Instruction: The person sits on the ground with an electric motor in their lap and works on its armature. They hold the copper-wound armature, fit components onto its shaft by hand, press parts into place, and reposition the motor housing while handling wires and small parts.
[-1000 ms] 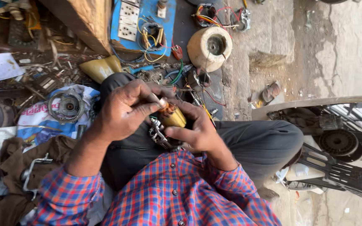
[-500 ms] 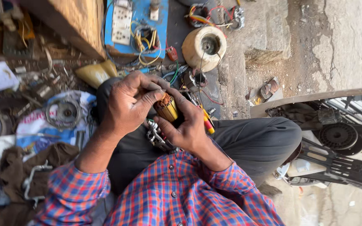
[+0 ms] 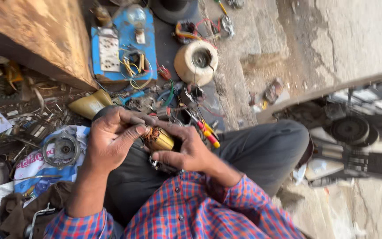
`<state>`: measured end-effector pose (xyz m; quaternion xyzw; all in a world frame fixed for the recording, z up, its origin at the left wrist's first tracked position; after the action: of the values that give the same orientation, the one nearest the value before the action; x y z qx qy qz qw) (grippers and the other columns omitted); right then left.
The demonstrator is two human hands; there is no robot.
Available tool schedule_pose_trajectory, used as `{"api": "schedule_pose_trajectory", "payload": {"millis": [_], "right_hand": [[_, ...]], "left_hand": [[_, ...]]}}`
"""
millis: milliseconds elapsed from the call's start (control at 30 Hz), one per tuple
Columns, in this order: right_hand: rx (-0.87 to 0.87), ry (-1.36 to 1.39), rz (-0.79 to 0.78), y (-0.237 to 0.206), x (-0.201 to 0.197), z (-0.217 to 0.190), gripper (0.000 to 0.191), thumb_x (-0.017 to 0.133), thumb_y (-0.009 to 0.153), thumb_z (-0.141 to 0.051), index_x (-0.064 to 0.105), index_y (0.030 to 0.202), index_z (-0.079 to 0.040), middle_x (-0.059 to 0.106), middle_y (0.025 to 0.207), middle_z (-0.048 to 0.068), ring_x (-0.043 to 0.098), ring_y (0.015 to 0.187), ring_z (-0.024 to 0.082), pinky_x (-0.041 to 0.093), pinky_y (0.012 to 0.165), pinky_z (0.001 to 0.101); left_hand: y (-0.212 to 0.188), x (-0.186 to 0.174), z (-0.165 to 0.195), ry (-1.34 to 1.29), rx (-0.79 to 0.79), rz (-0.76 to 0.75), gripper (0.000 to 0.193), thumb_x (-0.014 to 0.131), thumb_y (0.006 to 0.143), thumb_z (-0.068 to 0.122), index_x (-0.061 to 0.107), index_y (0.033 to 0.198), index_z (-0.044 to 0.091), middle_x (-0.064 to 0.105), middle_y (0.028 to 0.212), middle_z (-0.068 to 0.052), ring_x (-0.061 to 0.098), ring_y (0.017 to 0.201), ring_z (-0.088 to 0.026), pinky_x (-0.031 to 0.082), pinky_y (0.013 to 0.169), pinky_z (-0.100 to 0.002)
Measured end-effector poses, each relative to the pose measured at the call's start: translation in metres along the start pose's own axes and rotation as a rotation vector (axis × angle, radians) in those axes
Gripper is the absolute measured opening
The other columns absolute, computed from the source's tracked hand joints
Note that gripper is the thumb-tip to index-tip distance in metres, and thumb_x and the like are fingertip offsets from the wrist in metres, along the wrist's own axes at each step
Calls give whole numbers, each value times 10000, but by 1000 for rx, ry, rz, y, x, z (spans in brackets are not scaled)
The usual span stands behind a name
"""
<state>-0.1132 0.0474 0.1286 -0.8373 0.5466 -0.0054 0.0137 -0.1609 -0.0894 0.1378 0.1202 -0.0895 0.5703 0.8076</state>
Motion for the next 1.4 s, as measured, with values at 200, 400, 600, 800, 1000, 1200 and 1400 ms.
{"api": "schedule_pose_trajectory", "payload": {"millis": [200, 400, 600, 800, 1000, 1200, 1400], "right_hand": [[-158, -346, -15, -7, -12, -30, 730, 828, 837, -245, 552, 1459, 20, 740, 1169, 170, 749, 1075, 235, 571, 960, 350], [-219, -354, 220, -27, -75, -90, 706, 815, 842, -301, 579, 1424, 19, 750, 1161, 154, 762, 1033, 296, 581, 938, 363], [-460, -408, 138, -77, -78, -131, 631, 771, 917, -400, 606, 1378, -2, 763, 1103, 106, 801, 999, 280, 626, 966, 418], [-29, 16, 190, -41, -98, -31, 750, 784, 850, -421, 605, 1418, 33, 732, 1087, 144, 703, 969, 195, 573, 897, 356], [140, 667, 74, -35, -76, 34, 844, 821, 835, -400, 538, 1478, 68, 670, 997, 154, 675, 847, 228, 580, 777, 376], [325, 1074, -101, -41, -22, 69, 722, 769, 882, -422, 546, 1355, 75, 692, 1090, 196, 712, 894, 286, 612, 776, 460], [424, 1099, -49, -57, -2, 92, 679, 657, 1011, -473, 538, 1351, 103, 684, 1065, 260, 717, 879, 310, 608, 769, 449]], "left_hand": [[0, -45, -7, 650, 91, 316, 85, 744, 979, 3, 680, 1032, -12, 743, 966, -109, 692, 872, -144, 557, 818, -273], [-26, -146, -26, 964, -40, 542, 111, 706, 1039, 84, 724, 1125, 16, 730, 945, -121, 700, 838, -161, 546, 803, -309], [-39, -181, -74, 1438, -83, 486, 190, 657, 993, 134, 754, 1149, 83, 742, 1019, -183, 712, 902, -399, 557, 824, -479], [-51, -210, -149, 1691, -600, 228, 231, 652, 958, 294, 791, 1073, 149, 762, 1011, -197, 713, 968, -431, 561, 868, -524], [-27, -128, -71, 1372, -144, 431, 300, 738, 994, 178, 677, 1259, 52, 729, 1186, -225, 703, 1061, -395, 555, 935, -478], [-6, 37, -46, -101, -57, -42, 672, 728, 1000, 58, 375, 1568, -1, 692, 1323, -206, 683, 1196, -243, 564, 1050, -335], [5, 36, -50, -199, -211, 178, 509, 712, 963, -12, 490, 1421, 9, 659, 1030, -157, 725, 955, -294, 586, 818, -375]]}}
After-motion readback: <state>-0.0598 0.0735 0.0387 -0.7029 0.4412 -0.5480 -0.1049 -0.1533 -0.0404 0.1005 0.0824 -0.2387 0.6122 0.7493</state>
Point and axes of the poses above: each hand's wrist, its own y-axis towards the middle knuckle, its own x-axis out of the palm, z = x × y, the point moved 10 cm from there along y, towards the middle knuckle
